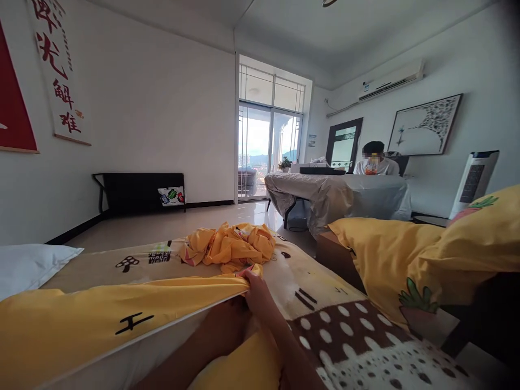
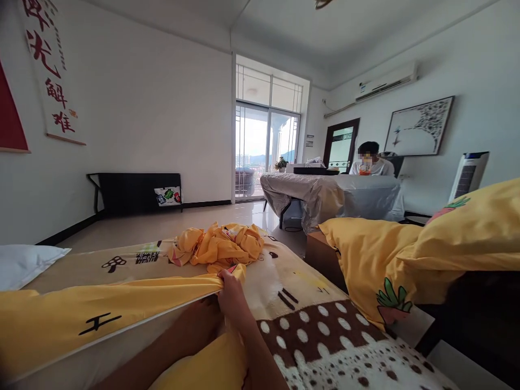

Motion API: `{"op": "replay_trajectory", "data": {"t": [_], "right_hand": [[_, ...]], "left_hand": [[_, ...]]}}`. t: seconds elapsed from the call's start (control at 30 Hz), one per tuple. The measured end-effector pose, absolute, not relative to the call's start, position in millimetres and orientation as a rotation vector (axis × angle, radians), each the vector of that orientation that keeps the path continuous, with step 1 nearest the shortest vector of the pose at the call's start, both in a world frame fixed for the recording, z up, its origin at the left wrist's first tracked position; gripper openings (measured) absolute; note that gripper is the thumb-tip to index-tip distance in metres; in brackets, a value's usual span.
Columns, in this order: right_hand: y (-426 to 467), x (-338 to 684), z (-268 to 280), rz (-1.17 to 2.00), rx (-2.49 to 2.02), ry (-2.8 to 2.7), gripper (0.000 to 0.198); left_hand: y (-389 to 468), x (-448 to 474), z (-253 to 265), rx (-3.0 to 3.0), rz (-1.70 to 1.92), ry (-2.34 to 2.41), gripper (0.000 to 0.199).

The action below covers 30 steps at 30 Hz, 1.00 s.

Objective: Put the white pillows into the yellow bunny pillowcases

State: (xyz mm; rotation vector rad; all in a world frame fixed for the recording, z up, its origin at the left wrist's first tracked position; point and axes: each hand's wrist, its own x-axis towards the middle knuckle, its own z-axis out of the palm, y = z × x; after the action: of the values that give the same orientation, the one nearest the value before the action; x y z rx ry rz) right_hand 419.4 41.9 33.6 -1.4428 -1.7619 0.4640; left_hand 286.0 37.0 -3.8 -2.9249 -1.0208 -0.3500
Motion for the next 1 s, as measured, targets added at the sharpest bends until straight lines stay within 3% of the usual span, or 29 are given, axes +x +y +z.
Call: {"op": "replay_trajectory", "data": {"t": [0.1,0.2,0.3,0.43,0.6,0.83,1.0], "right_hand": [[40.2,424.8,35.7,0.516,-1.368,-1.830,0.034],[31.3,431.6,40.6,0.503,-1.381,-1.953,0.038],[15.4,432.6,50.6,0.379,-1.612,-2.020,0.043],[-2.2,422.7,68.8,0.162,-2.003,-1.971,0.035],[-3.2,413.8,76.8,0.006,-1.891,-1.952,0.034],[5.4,414.2,68.7,0.185,-1.912,-1.898,0.038],[18.0,418.7,59.5,0.372,-1.474,-1.879,0.033]], "left_hand": [[35.4,286.3,-3.2,-2.932,-0.316,-1.029,0.045],[36.8,287.5,-12.6,-2.814,-0.360,-1.120,0.049],[37.9,289.5,-23.8,-2.684,-0.433,-1.231,0.055],[34.2,292.0,-22.0,-2.739,-0.509,-1.300,0.055],[27.1,294.9,-0.4,-2.793,-0.418,-1.336,0.054],[27.2,294.3,0.2,-2.817,-0.407,-1.393,0.054],[23.8,293.0,0.4,-2.870,-0.449,-1.121,0.055]]}}
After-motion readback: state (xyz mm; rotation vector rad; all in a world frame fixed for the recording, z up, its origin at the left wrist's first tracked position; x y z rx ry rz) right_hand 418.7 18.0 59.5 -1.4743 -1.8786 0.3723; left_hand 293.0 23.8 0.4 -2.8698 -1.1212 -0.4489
